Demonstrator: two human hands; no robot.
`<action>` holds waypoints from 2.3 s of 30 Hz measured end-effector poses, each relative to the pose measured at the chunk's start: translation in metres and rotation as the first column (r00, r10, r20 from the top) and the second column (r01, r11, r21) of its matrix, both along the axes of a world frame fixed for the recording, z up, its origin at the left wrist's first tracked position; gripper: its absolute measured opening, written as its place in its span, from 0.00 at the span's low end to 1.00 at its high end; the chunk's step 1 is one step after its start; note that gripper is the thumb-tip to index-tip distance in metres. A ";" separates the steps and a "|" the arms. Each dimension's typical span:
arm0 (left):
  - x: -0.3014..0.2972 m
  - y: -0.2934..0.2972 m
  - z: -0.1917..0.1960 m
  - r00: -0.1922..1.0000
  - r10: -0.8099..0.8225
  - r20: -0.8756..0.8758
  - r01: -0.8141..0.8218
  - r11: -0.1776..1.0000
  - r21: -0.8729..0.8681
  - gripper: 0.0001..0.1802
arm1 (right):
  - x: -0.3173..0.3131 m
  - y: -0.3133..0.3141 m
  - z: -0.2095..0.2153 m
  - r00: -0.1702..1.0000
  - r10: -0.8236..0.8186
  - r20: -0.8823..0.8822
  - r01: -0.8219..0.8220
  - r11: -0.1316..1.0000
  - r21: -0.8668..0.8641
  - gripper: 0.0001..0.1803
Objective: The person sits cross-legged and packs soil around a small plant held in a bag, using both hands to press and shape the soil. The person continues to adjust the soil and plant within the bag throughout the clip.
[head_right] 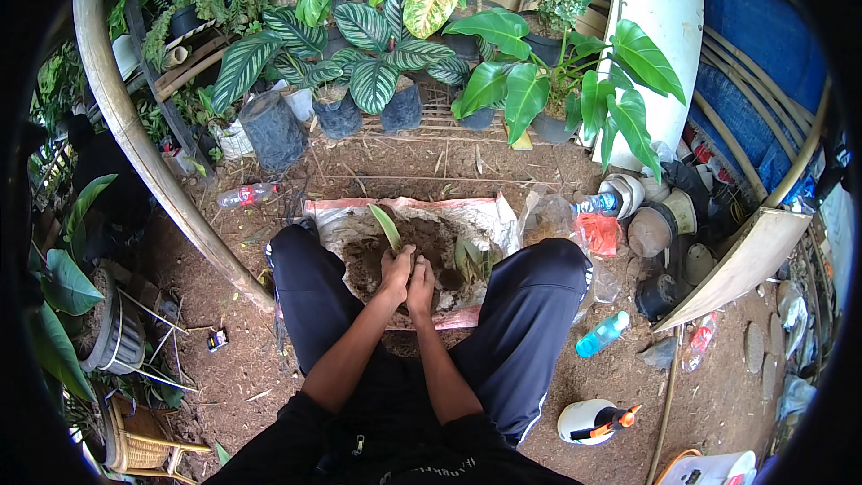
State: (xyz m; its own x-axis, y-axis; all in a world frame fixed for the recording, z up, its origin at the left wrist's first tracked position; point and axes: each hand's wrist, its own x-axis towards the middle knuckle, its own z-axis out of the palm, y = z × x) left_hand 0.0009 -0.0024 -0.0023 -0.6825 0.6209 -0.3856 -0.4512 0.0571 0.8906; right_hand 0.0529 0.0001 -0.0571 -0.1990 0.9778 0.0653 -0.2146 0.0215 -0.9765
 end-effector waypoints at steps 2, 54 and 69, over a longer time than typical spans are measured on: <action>0.001 -0.001 0.002 1.000 -0.003 0.012 0.003 1.000 0.019 0.22 | 0.000 0.001 -0.001 1.000 0.008 0.004 -0.008 1.000 0.007 0.22; 0.002 -0.001 0.002 0.999 0.006 -0.039 -0.007 1.000 -0.003 0.22 | 0.000 0.002 -0.006 1.000 0.008 0.025 -0.007 0.999 -0.045 0.25; 0.002 -0.003 0.015 1.000 -0.020 0.002 0.020 0.990 0.138 0.11 | 0.004 -0.012 0.039 0.992 -0.069 0.107 0.041 0.969 0.245 0.20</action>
